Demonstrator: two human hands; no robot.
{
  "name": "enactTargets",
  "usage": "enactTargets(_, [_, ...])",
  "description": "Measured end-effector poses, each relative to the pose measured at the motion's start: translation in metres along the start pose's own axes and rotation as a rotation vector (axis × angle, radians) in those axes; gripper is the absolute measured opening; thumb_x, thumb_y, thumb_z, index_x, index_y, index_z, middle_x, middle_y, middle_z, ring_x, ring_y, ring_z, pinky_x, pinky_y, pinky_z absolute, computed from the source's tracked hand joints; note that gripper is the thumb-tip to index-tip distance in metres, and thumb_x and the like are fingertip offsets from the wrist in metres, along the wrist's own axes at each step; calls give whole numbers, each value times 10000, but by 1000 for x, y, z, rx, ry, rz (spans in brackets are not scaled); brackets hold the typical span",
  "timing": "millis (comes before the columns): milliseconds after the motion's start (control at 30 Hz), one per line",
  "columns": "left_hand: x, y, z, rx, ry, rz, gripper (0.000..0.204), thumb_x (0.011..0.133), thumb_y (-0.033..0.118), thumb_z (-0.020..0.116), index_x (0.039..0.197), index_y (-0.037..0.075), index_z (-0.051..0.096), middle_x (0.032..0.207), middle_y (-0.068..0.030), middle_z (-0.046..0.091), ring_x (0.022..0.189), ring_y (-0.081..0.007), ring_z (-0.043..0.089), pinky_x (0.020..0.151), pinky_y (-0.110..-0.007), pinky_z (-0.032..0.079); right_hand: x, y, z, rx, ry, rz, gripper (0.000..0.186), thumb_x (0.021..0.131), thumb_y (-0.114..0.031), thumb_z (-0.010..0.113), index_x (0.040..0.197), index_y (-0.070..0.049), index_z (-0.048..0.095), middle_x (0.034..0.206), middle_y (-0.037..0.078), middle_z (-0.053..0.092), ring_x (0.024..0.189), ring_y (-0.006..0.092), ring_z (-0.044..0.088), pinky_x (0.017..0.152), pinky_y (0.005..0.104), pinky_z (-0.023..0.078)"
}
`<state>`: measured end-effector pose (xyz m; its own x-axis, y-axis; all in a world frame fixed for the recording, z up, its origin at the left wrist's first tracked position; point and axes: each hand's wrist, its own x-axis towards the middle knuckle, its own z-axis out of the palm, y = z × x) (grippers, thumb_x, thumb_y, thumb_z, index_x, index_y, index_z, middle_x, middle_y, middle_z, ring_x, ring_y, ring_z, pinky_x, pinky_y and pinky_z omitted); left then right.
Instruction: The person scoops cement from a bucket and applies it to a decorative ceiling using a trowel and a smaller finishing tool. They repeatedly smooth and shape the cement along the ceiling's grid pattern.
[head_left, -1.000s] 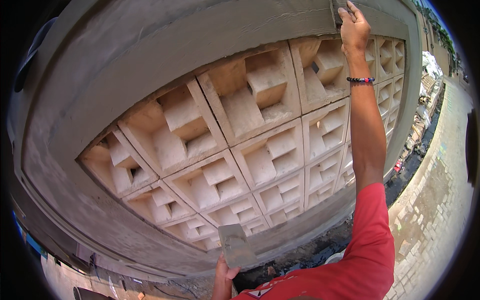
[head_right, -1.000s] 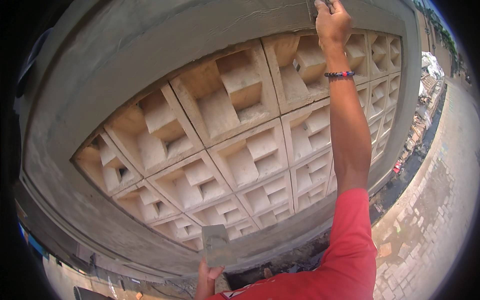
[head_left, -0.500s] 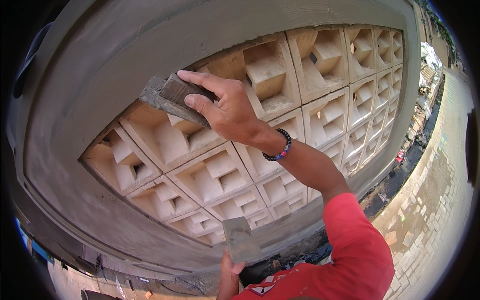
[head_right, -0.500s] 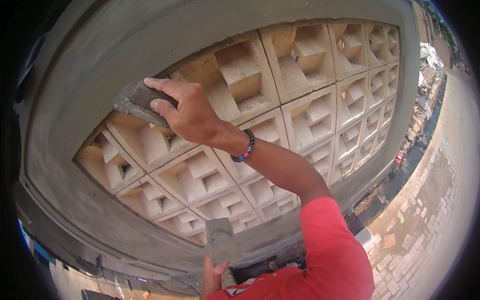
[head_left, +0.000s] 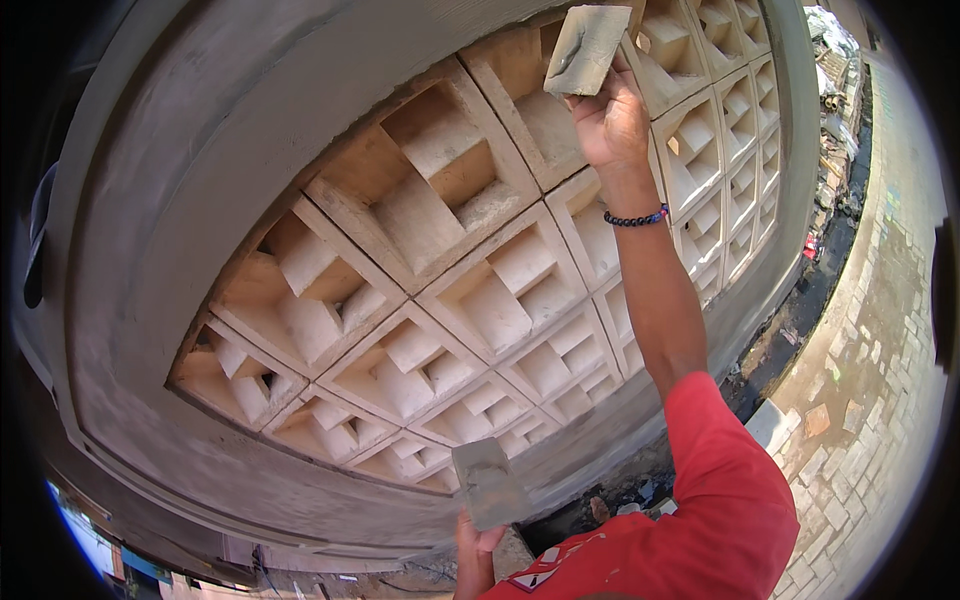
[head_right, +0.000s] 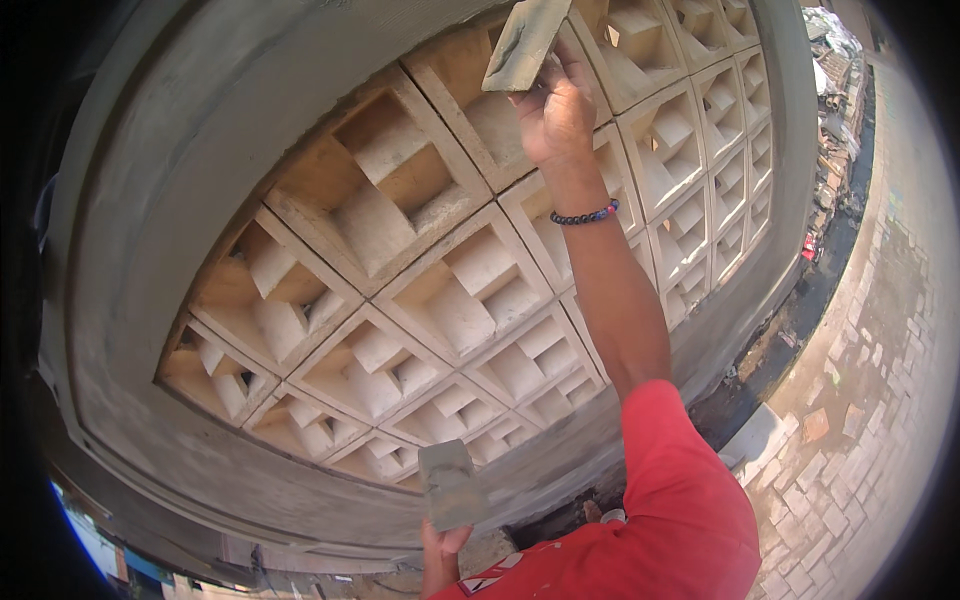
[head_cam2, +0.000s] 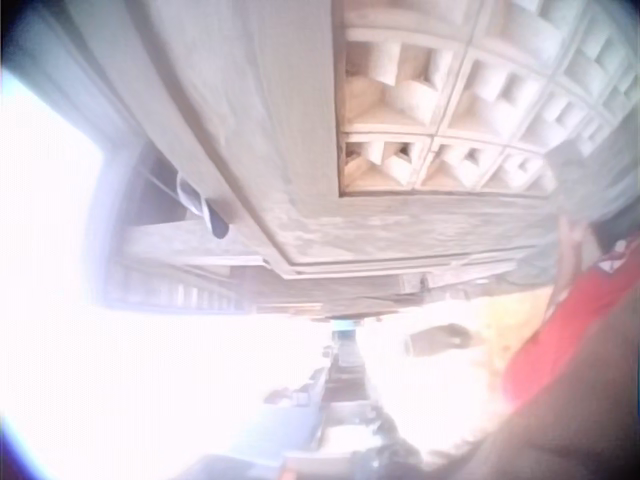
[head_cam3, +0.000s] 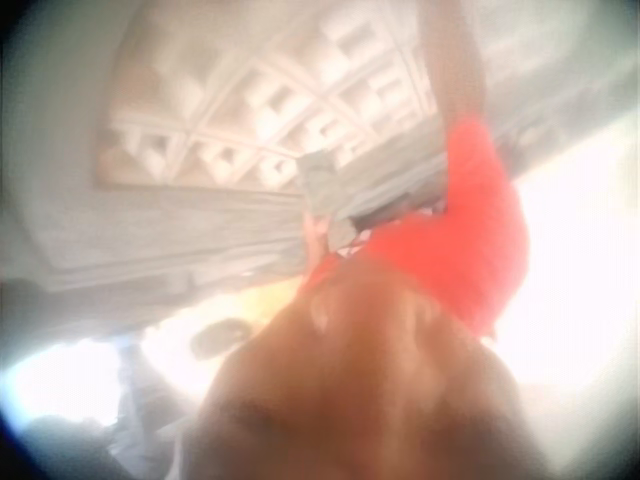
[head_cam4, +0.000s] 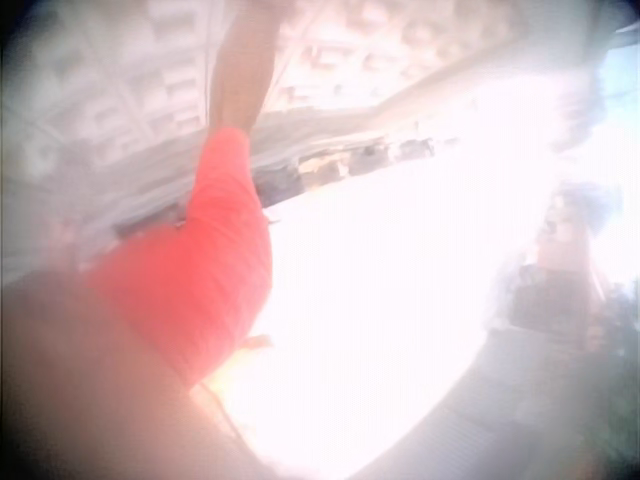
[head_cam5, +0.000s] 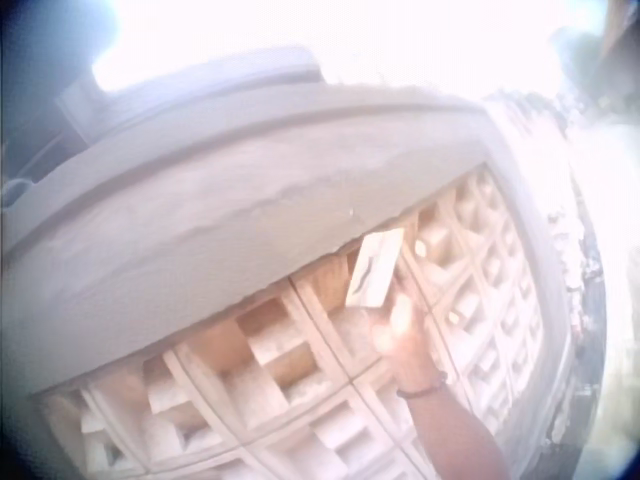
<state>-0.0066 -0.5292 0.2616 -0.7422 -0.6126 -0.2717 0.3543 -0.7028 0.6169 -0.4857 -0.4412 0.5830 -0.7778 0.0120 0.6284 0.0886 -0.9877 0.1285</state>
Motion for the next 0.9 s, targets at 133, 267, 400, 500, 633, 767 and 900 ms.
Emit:
enactTargets(133, [3, -7, 2, -55, 20, 9, 425, 815, 277, 577, 1176, 60, 519, 1155, -120, 577, 1044, -287, 556, 926, -463, 416, 1, 13, 9, 0, 49, -7, 382, 912, -40, 430, 1280, -36, 326, 1136, 148, 499, 1003, 252, 543, 788, 418, 514])
enactTargets(267, [-3, -10, 3, -30, 27, 30, 447, 809, 284, 591, 1188, 60, 511, 1165, -121, 572, 1062, -293, 548, 945, -467, 405, 0, 25, 17, 50, 71, -30, 443, 905, -25, 422, 1313, -47, 252, 1136, 156, 485, 1006, 260, 533, 792, 429, 512])
enactTargets(400, [-12, -10, -2, -15, 16, 41, 490, 793, 297, 614, 1207, 62, 499, 1186, -123, 561, 1087, -297, 534, 965, -468, 390, -6, 37, 39, 33, 135, -41, 483, 884, -18, 468, 1313, -57, 249, 1131, 162, 478, 987, 266, 534, 780, 442, 517])
enactTargets(500, [-17, -8, -7, -36, 20, 54, 502, 788, 300, 621, 1212, 60, 495, 1194, -123, 556, 1096, -296, 529, 972, -466, 386, -23, 48, 65, -18, 191, -39, 442, 883, -23, 476, 1280, -60, 285, 1120, 127, 488, 1003, 262, 521, 804, 480, 492])
enactTargets(633, [-21, -4, -15, -38, 8, 43, 525, 777, 312, 638, 1214, 60, 493, 1197, -120, 554, 1097, -296, 528, 978, -463, 383, -50, 69, 90, 11, 257, 0, 474, 864, -30, 524, 1272, -65, 285, 1114, 137, 488, 977, 264, 534, 781, 473, 506])
enactTargets(767, [-24, -1, -29, -7, 38, 69, 533, 765, 321, 654, 1204, 59, 502, 1186, -117, 561, 1095, -292, 530, 977, -462, 385, -93, 96, 120, 17, 249, 80, 488, 875, -49, 520, 1288, -63, 261, 1095, 148, 497, 974, 244, 537, 760, 434, 522])
enactTargets(900, [-26, 2, -29, -44, 65, 53, 509, 765, 307, 654, 1188, 61, 513, 1164, -116, 574, 1087, -288, 534, 961, -463, 401, -145, 119, 147, 3, 170, 243, 480, 879, -66, 526, 1289, -55, 277, 1112, 143, 507, 983, 211, 543, 745, 401, 530])
